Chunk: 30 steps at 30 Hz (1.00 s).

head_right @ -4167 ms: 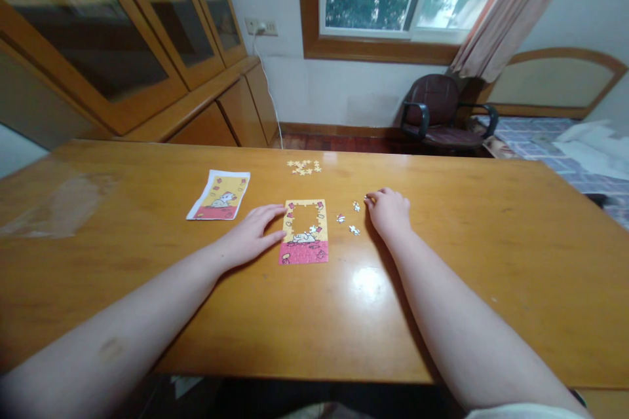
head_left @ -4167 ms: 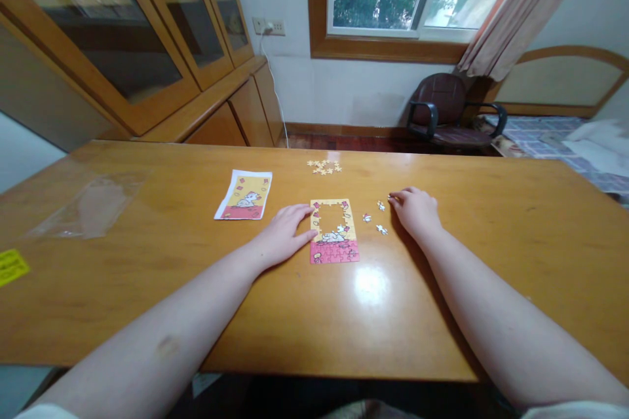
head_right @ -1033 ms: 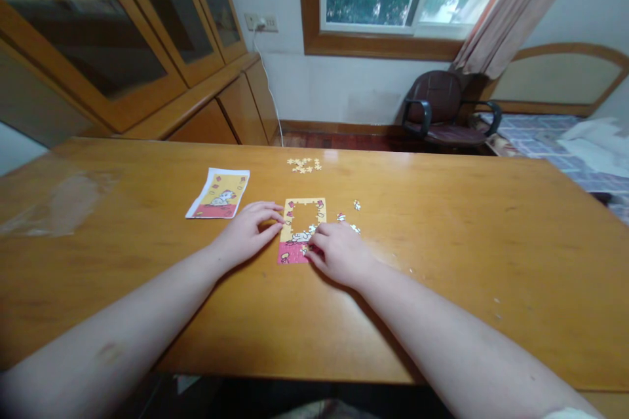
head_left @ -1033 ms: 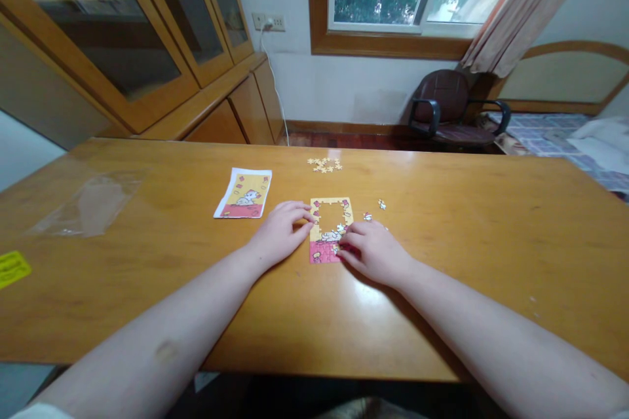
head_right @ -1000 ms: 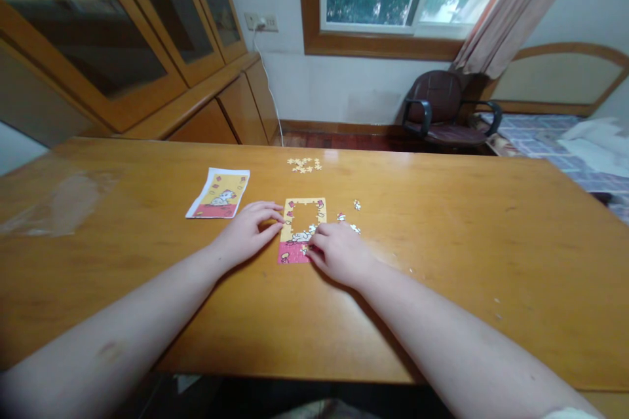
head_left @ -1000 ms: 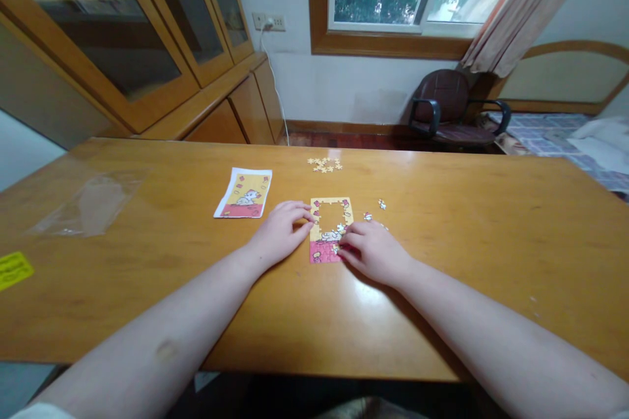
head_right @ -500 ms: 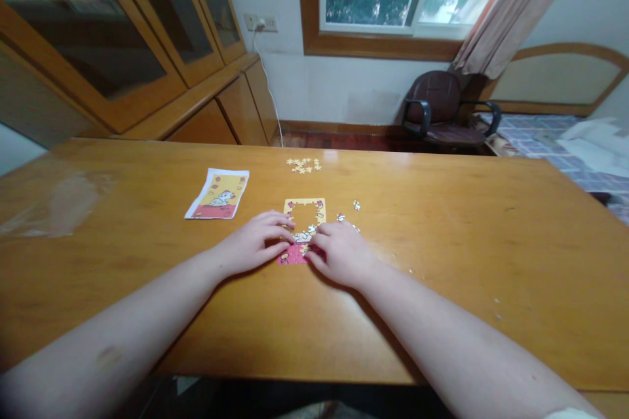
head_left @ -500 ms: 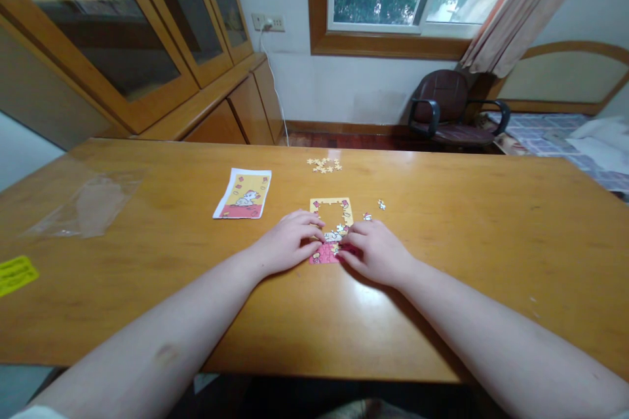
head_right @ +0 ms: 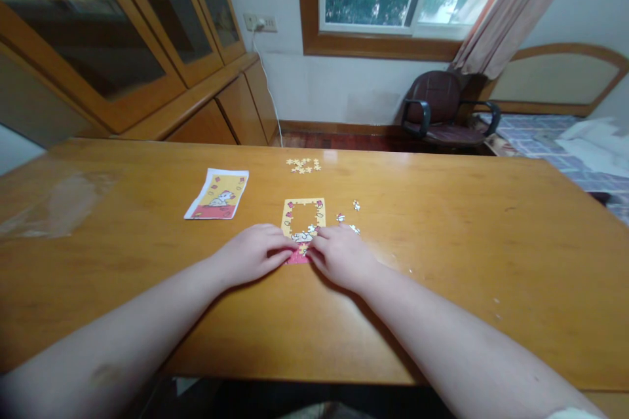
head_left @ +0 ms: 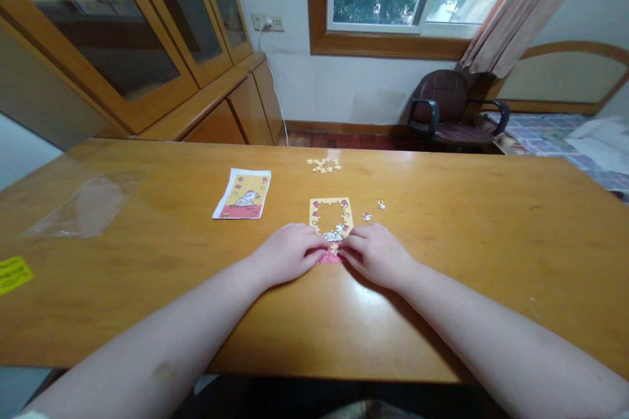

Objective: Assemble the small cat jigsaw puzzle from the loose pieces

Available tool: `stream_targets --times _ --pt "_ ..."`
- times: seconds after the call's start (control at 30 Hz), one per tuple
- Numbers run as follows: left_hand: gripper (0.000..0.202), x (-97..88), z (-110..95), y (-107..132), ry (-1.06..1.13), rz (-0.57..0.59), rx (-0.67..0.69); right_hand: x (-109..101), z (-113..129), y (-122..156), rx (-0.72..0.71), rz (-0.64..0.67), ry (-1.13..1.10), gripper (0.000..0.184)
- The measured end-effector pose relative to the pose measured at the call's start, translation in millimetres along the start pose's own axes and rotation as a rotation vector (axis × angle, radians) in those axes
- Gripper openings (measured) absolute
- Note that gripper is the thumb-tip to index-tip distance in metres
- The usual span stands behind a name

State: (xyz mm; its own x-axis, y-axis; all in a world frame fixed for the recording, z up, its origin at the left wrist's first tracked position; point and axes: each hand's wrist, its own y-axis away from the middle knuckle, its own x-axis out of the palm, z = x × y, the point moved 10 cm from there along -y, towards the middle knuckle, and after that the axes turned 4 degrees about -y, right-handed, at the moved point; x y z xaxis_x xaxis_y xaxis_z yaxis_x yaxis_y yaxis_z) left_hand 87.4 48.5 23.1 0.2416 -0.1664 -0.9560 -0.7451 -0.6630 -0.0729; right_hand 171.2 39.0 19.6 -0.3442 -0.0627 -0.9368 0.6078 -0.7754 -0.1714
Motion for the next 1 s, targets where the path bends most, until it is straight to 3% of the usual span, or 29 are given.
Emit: stream_targets --times 0.23,0.53,0.77,1.0 --pt "0.03 8.1 -21 10 -0.118 0.11 0.052 1 -7 4 0.103 0.047 0.068 0.037" --pt "0.036 4.6 -10 7 -0.101 0.098 0.005 5 -10 3 0.129 0.102 0.084 0.035" --pt "0.033 2.9 7 6 -0.113 0.089 -0.052 20 8 6 -0.042 0.241 0.066 0.03" --pt "0.033 1.0 17 6 -0.111 0.077 -0.094 22 6 6 -0.044 0.252 0.044 0.032"
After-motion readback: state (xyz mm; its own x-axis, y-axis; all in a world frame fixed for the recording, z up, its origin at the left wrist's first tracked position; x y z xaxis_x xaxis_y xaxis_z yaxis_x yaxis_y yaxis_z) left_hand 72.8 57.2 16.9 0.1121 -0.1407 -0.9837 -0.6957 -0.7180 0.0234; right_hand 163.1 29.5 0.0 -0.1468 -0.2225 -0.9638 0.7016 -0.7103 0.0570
